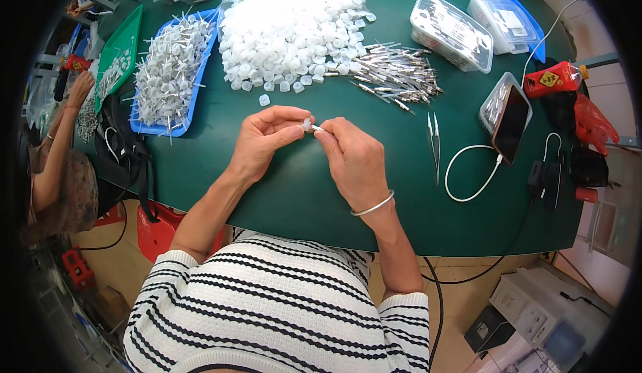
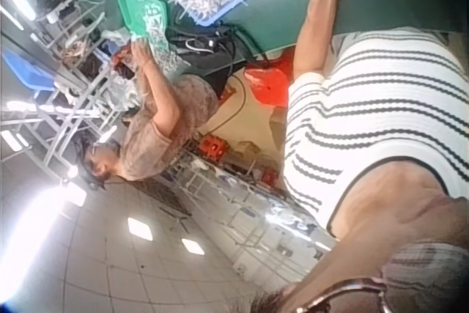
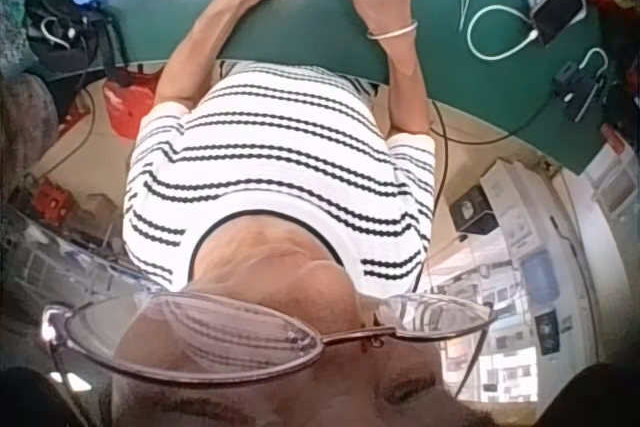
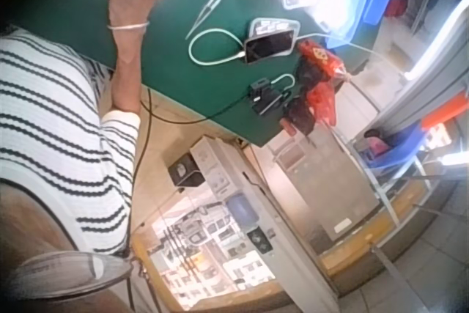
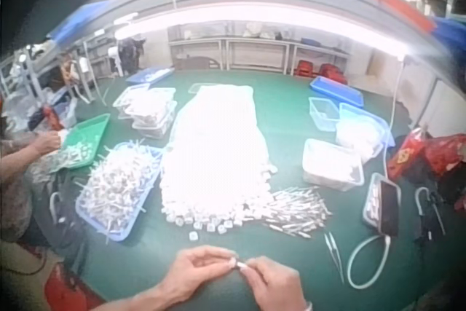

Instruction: The person repeatedly picks up small white plastic caps and metal pins from a green workbench, inserts the pins into the caps, and places the assembled units into a blue tray. The process is continuous and repetitive throughout the clip.

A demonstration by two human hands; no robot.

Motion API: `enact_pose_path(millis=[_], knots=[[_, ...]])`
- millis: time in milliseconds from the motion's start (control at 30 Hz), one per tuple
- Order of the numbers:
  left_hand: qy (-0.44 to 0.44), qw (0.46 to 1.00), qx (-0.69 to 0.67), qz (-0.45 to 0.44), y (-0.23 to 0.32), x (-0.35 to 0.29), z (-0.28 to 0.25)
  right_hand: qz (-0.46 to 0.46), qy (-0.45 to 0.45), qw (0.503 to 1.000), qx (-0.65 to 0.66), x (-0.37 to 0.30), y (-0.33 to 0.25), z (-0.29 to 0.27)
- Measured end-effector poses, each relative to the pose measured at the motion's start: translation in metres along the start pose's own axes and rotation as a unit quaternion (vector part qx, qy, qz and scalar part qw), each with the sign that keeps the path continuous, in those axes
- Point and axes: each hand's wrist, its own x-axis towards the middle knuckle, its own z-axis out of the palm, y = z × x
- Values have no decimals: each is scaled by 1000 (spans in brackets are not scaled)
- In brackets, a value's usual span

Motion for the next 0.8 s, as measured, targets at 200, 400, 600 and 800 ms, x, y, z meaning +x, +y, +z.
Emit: enact_pose_path(millis=[200, 400, 600, 800], knots=[[-10, 1000, -19, -18, -3, 1, -2, -37, 0, 999, -20, 0, 2, 4], [2, 997, -40, -59, 0, 2, -1, -44, 6, 999, -30, 0, 1, 4], [-9, 993, -79, -82, 4, 1, 0, -46, 13, 999, -19, -2, 6, 9], [-2, 997, -62, -52, -5, 0, 0, -43, 0, 999, -22, -2, 5, 7]])
